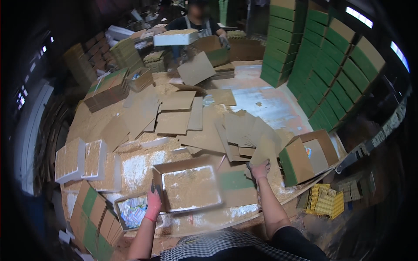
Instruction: The person assembles cardboard boxes by folding flat cardboard sheets and stacking the finished boxes on a table.
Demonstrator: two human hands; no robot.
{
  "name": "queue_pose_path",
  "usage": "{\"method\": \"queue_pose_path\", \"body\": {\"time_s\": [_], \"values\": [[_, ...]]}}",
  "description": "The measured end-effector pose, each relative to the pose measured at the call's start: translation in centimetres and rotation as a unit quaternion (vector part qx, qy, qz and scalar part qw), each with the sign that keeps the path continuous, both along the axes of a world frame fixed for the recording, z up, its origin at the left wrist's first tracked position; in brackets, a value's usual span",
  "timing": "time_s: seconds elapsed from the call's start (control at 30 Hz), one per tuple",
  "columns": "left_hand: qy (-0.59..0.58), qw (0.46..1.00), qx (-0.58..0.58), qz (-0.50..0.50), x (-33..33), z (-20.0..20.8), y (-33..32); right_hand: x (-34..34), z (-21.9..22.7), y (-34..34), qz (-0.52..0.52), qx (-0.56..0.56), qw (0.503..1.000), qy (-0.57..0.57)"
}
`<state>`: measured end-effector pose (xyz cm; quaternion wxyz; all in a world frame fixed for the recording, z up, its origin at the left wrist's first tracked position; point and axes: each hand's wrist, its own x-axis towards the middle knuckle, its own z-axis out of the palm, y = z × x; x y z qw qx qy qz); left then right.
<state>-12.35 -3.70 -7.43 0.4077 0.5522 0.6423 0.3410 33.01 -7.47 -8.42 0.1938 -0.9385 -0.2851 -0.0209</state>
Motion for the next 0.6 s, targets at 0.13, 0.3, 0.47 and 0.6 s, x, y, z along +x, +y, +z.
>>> {"method": "queue_pose_path", "body": {"time_s": [0.13,0.3,0.47,0.6], "values": [[-0.035,0.999,0.019,-0.006,-1.8,-1.5,-0.6,1.4,-1.8,-1.0,0.119,-0.002,0.982,0.149],[0.176,0.979,0.105,0.016,1.9,4.9,-3.3,-1.2,15.3,-6.1,0.196,0.287,0.938,-0.016],[0.172,0.869,0.462,-0.042,6.8,21.1,-1.3,-10.4,25.1,-4.0,0.639,0.167,0.700,-0.271],[0.418,0.706,0.404,-0.404,4.0,24.1,0.1,-16.8,19.2,-1.7,0.769,0.020,0.605,-0.204]]}}
